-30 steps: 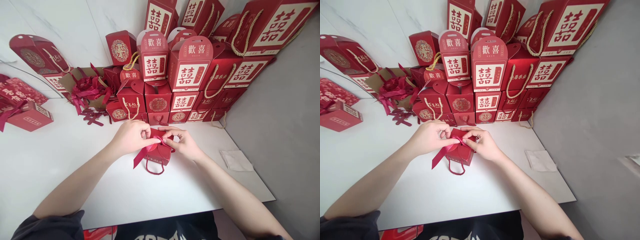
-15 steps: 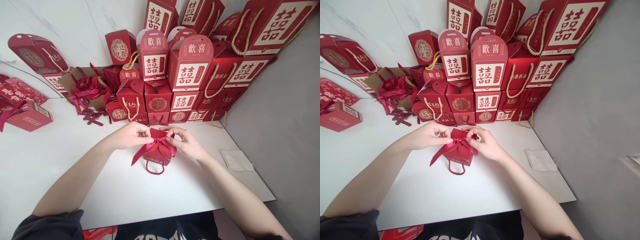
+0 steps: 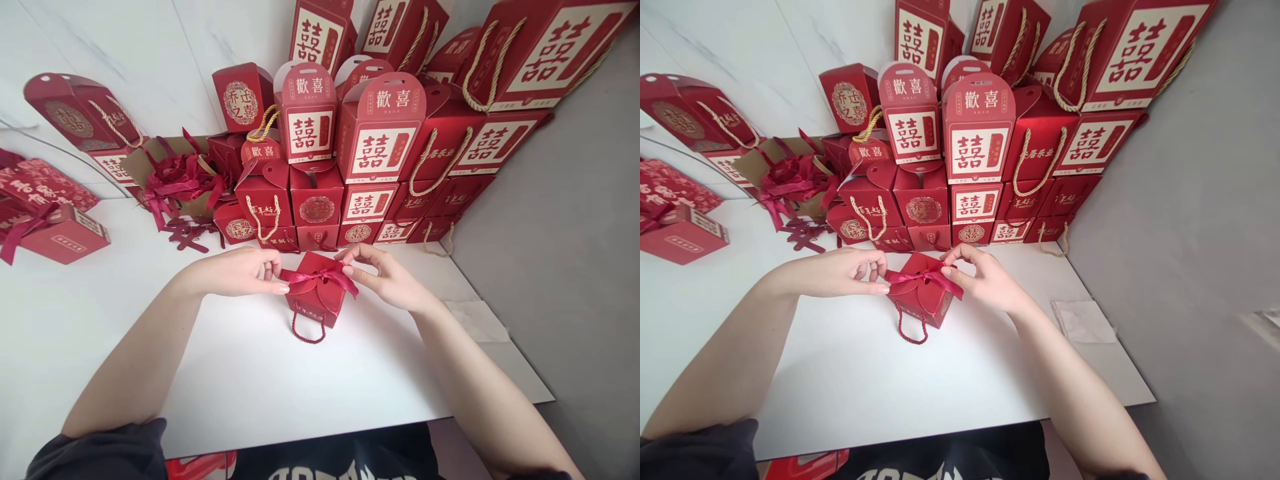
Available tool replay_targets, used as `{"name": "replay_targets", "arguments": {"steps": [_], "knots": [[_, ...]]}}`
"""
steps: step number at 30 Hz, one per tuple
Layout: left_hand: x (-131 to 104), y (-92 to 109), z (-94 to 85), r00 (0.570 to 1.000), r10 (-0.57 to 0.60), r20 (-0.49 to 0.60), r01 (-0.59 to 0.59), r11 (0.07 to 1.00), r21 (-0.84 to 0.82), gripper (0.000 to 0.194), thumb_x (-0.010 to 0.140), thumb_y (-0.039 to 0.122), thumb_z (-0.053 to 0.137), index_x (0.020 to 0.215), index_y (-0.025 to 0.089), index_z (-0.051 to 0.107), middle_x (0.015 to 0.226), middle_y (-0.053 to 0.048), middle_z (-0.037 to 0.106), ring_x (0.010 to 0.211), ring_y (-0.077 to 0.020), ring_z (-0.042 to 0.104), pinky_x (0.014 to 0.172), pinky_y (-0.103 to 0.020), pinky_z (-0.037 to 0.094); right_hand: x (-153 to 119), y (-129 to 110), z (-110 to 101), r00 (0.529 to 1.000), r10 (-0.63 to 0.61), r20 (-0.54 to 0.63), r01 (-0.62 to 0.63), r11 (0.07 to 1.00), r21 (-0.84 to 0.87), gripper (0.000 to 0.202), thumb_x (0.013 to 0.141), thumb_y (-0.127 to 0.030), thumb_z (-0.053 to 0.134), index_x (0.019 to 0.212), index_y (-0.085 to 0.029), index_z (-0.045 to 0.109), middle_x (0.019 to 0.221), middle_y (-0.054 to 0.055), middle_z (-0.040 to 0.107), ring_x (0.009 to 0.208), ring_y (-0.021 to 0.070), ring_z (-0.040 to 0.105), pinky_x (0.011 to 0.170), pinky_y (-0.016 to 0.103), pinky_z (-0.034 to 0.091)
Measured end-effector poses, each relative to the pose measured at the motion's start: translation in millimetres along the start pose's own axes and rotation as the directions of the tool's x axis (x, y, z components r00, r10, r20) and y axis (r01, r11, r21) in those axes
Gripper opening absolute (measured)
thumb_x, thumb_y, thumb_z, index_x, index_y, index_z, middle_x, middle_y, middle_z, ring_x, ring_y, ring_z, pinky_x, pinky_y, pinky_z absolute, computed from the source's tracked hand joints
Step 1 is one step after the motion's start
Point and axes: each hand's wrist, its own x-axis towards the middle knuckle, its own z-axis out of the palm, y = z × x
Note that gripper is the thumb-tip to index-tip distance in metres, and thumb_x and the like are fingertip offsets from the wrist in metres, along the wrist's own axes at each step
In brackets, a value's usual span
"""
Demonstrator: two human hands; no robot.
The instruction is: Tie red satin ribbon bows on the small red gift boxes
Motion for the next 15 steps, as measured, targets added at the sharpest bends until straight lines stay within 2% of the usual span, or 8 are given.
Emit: {"name": "replay_targets", "arguments": {"steps": [2,5,7,11,13,15], "knots": [[0,-7,-3.2,0.997,-0.012,0.081,0.015,0.999,-0.032,0.041,0.077,0.058,0.062,0.099,0.024,0.067,0.079,0.0,0.063,0.064,-0.0137,0.054,0.054,-0.023,0.036,1,1,3,0.999,-0.033,0.006,0.033,0.999,0.041,0.019,0.094,-0.038,0.055,0.107,-0.024,0.06,0.115,0.005,0.066,0.106,0.0206,0.062,0.096,0.039,0.046],[4,-13,-5.4,0.989,-0.023,0.143,0.037,0.995,-0.095,0.039,0.081,0.056,0.057,0.099,0.024,0.071,0.061,0.001,0.058,0.056,-0.0133,0.051,0.052,-0.023,0.034,2,3,8,0.995,-0.096,-0.003,0.096,0.993,0.074,0.026,0.097,-0.036,0.05,0.12,-0.027,0.058,0.123,0.005,0.063,0.112,0.0196,0.06,0.098,0.037,0.046],[7,-15,-4.4,0.994,-0.05,0.1,0.061,0.991,-0.116,0.041,0.083,0.056,0.054,0.101,0.025,0.072,0.056,0.002,0.057,0.055,-0.0135,0.052,0.052,-0.022,0.034,3,4,11,0.991,-0.134,-0.003,0.134,0.99,0.05,0.023,0.098,-0.034,0.049,0.116,-0.026,0.062,0.12,0.006,0.064,0.109,0.0197,0.061,0.096,0.036,0.046],[14,-12,1.6,0.999,-0.04,0.027,0.044,0.98,-0.195,0.045,0.082,0.053,0.057,0.115,0.025,0.069,0.062,0.002,0.067,0.061,-0.0142,0.058,0.053,-0.022,0.039,3,5,13,0.983,-0.18,-0.026,0.18,0.984,-0.016,0.014,0.096,-0.031,0.054,0.096,-0.023,0.066,0.116,0.007,0.065,0.108,0.0206,0.061,0.097,0.037,0.045],[18,-9,5.7,1.0,-0.013,-0.015,0.009,0.965,-0.264,0.041,0.08,0.048,0.06,0.112,0.023,0.07,0.069,0.0,0.07,0.064,-0.0148,0.061,0.053,-0.022,0.042,3,6,14,0.984,-0.173,-0.037,0.172,0.985,-0.032,0.012,0.095,-0.029,0.055,0.092,-0.022,0.065,0.115,0.007,0.065,0.107,0.0207,0.061,0.096,0.037,0.045],[20,-4,9.8,0.991,0.02,-0.133,-0.062,0.944,-0.324,0.033,0.081,0.045,0.061,0.101,0.02,0.072,0.075,-0.003,0.072,0.068,-0.0158,0.063,0.054,-0.023,0.046,3,6,14,0.985,-0.164,-0.047,0.162,0.986,-0.051,0.012,0.094,-0.03,0.057,0.09,-0.022,0.064,0.115,0.007,0.065,0.107,0.021,0.06,0.096,0.038,0.044]]}}
